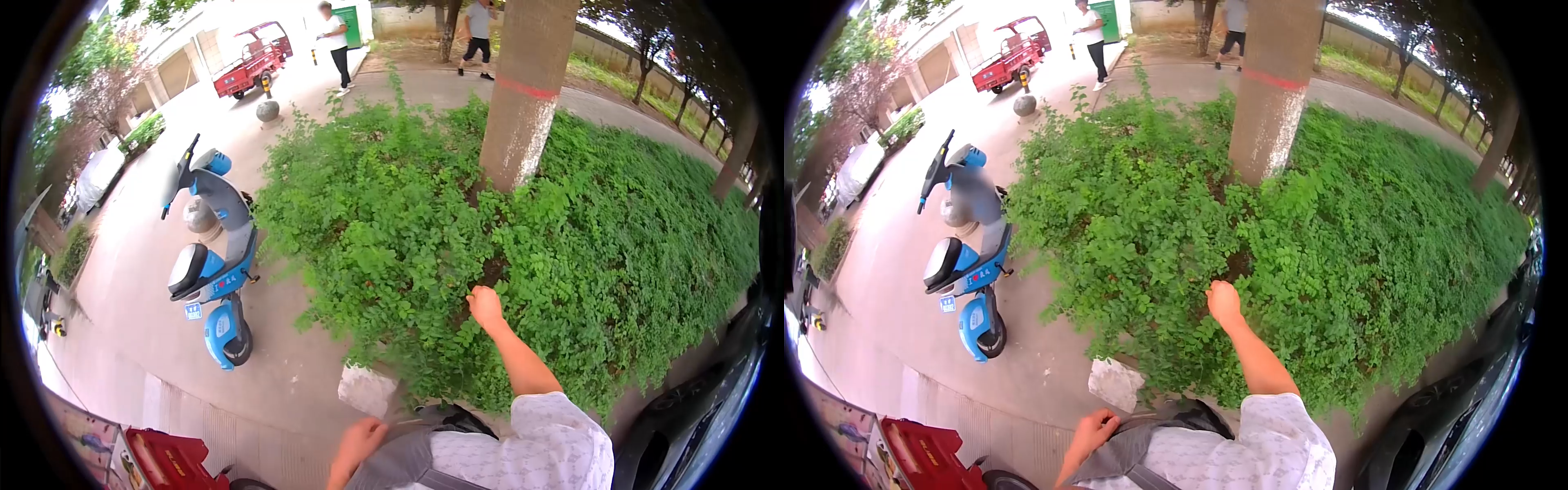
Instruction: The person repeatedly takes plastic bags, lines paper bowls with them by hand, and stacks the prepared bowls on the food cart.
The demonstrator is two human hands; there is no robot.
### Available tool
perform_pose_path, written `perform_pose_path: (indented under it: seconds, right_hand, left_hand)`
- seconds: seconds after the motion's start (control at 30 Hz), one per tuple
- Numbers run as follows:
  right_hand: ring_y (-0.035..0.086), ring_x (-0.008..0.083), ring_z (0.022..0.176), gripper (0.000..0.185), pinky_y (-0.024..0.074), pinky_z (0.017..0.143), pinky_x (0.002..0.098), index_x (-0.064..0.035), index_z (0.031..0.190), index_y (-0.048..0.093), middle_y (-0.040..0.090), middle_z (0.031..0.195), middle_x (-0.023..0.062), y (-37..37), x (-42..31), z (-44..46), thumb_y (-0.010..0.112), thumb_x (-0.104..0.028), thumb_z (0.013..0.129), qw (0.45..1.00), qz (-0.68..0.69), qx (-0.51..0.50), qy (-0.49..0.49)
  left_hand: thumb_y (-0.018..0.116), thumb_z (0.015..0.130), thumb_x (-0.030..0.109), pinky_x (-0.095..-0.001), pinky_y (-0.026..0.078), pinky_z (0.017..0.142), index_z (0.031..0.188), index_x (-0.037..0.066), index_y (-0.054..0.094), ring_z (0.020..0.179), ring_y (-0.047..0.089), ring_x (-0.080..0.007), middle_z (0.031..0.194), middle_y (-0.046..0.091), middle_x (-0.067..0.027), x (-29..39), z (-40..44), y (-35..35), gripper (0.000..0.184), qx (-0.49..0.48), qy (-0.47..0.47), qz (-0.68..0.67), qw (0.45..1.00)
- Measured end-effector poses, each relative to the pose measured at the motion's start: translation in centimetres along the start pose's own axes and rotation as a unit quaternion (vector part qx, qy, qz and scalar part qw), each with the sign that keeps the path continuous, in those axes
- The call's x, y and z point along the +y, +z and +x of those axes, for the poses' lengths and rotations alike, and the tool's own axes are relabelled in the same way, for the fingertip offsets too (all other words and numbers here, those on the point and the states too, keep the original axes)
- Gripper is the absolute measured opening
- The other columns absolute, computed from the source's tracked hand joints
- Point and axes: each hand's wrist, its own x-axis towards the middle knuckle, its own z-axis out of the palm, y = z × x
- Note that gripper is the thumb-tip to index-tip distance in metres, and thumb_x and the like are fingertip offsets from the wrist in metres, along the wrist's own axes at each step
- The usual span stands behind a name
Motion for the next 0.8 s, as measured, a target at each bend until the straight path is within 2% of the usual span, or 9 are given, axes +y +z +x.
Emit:
perform_pose_path:
  seconds: [0.13,0.2,0.37,0.4,0.47,0.57,0.6,0.73,0.8]
  right_hand:
    - [0.055,0.0314,0.053,0.037,0.0473,0.054,0.0449,0.0024,0.064,0.051,0.053,0.061,0.0165,-0.1,0.5,-0.7,0.071,-0.013,0.092,0.998,-0.015,0.037,-0.044]
    - [0.057,0.0316,0.056,0.035,0.0477,0.054,0.0442,0.0032,0.066,0.054,0.055,0.064,0.0182,-0.1,0.5,-1.7,0.073,-0.014,0.090,0.998,0.015,0.022,-0.055]
    - [0.063,0.0408,0.068,0.028,0.0513,0.063,0.0478,-0.0002,0.079,0.063,0.065,0.075,0.0194,-0.5,-4.9,-5.0,0.070,-0.024,0.091,0.986,0.063,0.055,-0.144]
    - [0.063,0.0421,0.071,0.029,0.0516,0.064,0.0485,-0.0009,0.079,0.063,0.066,0.076,0.0196,-0.6,-6.2,-5.7,0.069,-0.025,0.092,0.989,0.072,0.005,-0.130]
    - [0.065,0.0285,0.056,0.030,0.0518,0.055,0.0397,0.0018,0.080,0.060,0.065,0.071,0.0167,1.6,-6.7,-6.9,0.065,-0.022,0.097,0.981,0.106,-0.027,-0.163]
    - [0.066,0.0202,0.055,0.032,0.0526,0.053,0.0357,0.0017,0.086,0.058,0.066,0.070,0.0123,1.7,-9.4,-9.7,0.057,-0.026,0.103,0.950,0.229,-0.199,-0.071]
    - [0.066,0.0255,0.055,0.031,0.0544,0.055,0.0400,0.0010,0.087,0.057,0.066,0.072,0.0143,2.4,-9.8,-10.7,0.056,-0.026,0.102,0.943,0.232,-0.227,-0.076]
    - [0.069,0.0189,0.063,0.024,0.0547,0.056,0.0335,0.0014,0.095,0.057,0.068,0.081,0.0117,5.5,-10.4,-14.0,0.052,-0.020,0.104,0.909,0.268,-0.311,-0.064]
    - [0.070,0.0189,0.066,0.021,0.0557,0.057,0.0335,0.0016,0.097,0.057,0.068,0.084,0.0118,6.9,-10.6,-15.0,0.050,-0.017,0.104,0.891,0.296,-0.342,-0.046]
  left_hand:
    - [0.067,0.094,0.033,-0.0367,0.054,0.066,0.101,0.003,0.071,0.071,0.068,-0.0240,0.086,0.071,-0.0152,0.2,0.4,-0.1,0.031,0.010,0.015,0.014,1.000]
    - [0.064,0.092,0.032,-0.0428,0.054,0.076,0.096,0.004,0.070,0.085,0.068,-0.0365,0.092,0.070,-0.0189,1.3,-0.1,-0.4,0.030,-0.007,-0.008,-0.011,1.000]
    - [0.063,0.093,0.031,-0.0443,0.054,0.078,0.096,0.004,0.070,0.087,0.068,-0.0383,0.092,0.070,-0.0192,1.3,-0.2,-0.4,0.028,-0.015,-0.005,-0.003,1.000]
    - [0.063,0.093,0.030,-0.0448,0.054,0.078,0.097,0.004,0.070,0.087,0.068,-0.0390,0.093,0.070,-0.0191,1.5,-0.2,-0.4,0.028,-0.018,0.000,-0.007,1.000]
    - [0.062,0.093,0.030,-0.0449,0.054,0.079,0.096,0.003,0.070,0.088,0.068,-0.0390,0.093,0.070,-0.0192,1.0,0.0,-0.1,0.027,-0.016,0.006,-0.003,1.000]
    - [0.062,0.093,0.029,-0.0453,0.054,0.079,0.096,0.003,0.070,0.089,0.068,-0.0392,0.094,0.070,-0.0196,0.1,0.1,0.1,0.027,-0.014,0.021,0.001,1.000]
    - [0.061,0.093,0.029,-0.0455,0.054,0.079,0.096,0.003,0.069,0.089,0.068,-0.0394,0.094,0.070,-0.0199,0.0,0.1,0.2,0.027,-0.014,0.032,0.000,0.999]
    - [0.061,0.093,0.029,-0.0458,0.054,0.079,0.096,0.004,0.069,0.089,0.068,-0.0396,0.094,0.070,-0.0202,0.4,-0.3,0.0,0.027,-0.014,0.010,-0.001,1.000]
    - [0.064,0.095,0.029,-0.0365,0.053,0.068,0.101,0.003,0.068,0.073,0.066,-0.0218,0.083,0.069,-0.0124,-0.3,-0.4,0.2,0.027,-0.013,0.035,0.008,0.999]
